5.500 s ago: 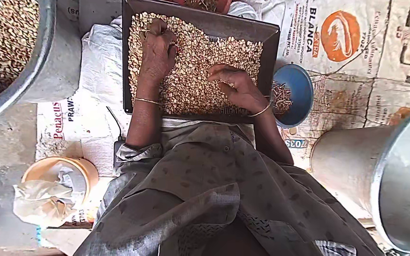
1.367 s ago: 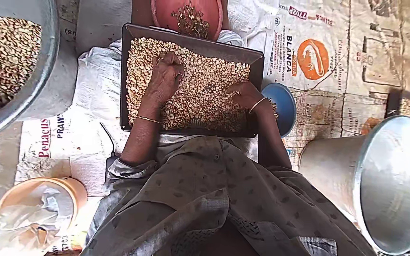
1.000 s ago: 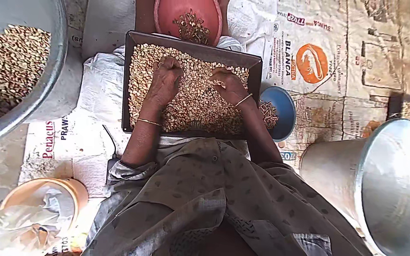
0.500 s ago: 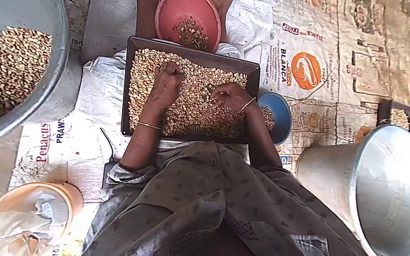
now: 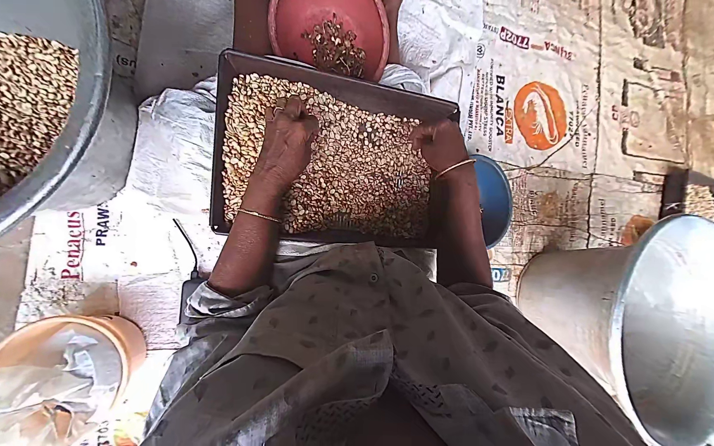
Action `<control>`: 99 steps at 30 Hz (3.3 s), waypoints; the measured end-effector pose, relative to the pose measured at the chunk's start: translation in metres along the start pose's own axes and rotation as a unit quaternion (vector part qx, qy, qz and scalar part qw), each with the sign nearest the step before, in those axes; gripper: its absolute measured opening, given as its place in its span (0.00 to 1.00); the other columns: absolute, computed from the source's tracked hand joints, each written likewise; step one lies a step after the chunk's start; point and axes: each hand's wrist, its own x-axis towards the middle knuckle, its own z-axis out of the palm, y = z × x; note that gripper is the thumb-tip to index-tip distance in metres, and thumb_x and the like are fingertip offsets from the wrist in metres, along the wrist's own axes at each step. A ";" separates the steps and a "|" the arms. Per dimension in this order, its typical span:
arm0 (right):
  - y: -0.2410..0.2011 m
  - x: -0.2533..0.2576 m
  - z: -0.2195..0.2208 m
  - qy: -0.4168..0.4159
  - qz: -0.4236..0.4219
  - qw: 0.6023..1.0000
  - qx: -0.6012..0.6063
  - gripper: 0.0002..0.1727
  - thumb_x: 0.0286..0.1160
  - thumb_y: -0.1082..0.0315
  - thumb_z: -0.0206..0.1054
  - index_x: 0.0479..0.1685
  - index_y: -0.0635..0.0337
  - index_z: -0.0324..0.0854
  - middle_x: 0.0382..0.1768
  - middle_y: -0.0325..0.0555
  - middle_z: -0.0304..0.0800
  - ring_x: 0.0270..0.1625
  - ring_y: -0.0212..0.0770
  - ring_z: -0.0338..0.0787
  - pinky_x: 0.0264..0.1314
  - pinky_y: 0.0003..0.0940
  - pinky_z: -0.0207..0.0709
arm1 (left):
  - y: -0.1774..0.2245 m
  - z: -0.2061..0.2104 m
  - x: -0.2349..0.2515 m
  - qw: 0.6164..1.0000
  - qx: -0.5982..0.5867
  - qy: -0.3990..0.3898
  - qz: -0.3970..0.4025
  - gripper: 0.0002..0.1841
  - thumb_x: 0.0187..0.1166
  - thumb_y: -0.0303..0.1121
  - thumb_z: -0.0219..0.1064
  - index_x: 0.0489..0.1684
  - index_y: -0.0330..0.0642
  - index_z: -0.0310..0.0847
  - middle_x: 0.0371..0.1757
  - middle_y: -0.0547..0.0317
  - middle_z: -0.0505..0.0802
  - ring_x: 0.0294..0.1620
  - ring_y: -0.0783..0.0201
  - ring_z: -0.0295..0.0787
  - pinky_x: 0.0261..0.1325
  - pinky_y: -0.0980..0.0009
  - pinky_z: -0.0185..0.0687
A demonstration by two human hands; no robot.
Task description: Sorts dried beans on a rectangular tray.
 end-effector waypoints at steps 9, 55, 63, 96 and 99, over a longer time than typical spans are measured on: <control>-0.072 0.035 0.039 0.042 -0.136 0.982 0.127 0.18 0.84 0.72 0.57 0.65 0.65 0.86 0.58 0.56 0.94 0.59 0.51 0.93 0.69 0.48 0.81 | -0.004 0.002 -0.001 1.000 -0.006 0.010 0.004 0.11 0.81 0.22 0.59 0.48 0.31 0.90 0.61 0.32 0.86 0.69 0.31 0.78 0.73 0.33 0.65; -0.062 0.037 0.053 0.028 -0.045 0.824 0.564 0.09 0.87 0.76 0.52 0.47 0.67 0.79 0.39 0.45 0.94 0.37 0.39 0.96 0.46 0.37 0.93 | -0.007 0.003 -0.002 1.000 0.002 0.022 0.010 0.10 0.81 0.22 0.59 0.45 0.30 0.89 0.59 0.33 0.86 0.66 0.31 0.80 0.72 0.33 0.68; -0.101 0.044 0.096 0.064 -0.095 0.944 0.309 0.14 0.78 0.75 0.66 0.59 0.68 0.87 0.45 0.56 0.93 0.36 0.40 0.92 0.44 0.36 0.88 | -0.007 0.003 -0.001 1.000 0.003 0.024 0.009 0.10 0.80 0.21 0.60 0.46 0.30 0.90 0.58 0.33 0.87 0.67 0.32 0.79 0.72 0.35 0.68; -0.086 0.060 -0.017 0.052 -0.068 0.951 0.297 0.19 0.78 0.73 0.68 0.66 0.71 0.80 0.57 0.55 0.90 0.45 0.41 0.96 0.53 0.38 0.93 | -0.009 0.003 0.000 1.000 0.004 0.022 0.016 0.11 0.81 0.22 0.60 0.48 0.30 0.89 0.59 0.33 0.86 0.67 0.32 0.79 0.72 0.35 0.68; -0.093 0.076 -0.043 0.240 -0.081 0.941 0.225 0.22 0.79 0.67 0.64 0.69 0.66 0.77 0.61 0.51 0.90 0.50 0.35 0.95 0.57 0.31 0.88 | -0.010 0.005 -0.001 1.000 0.010 0.017 0.018 0.11 0.81 0.22 0.59 0.49 0.30 0.89 0.60 0.32 0.86 0.68 0.31 0.79 0.72 0.35 0.68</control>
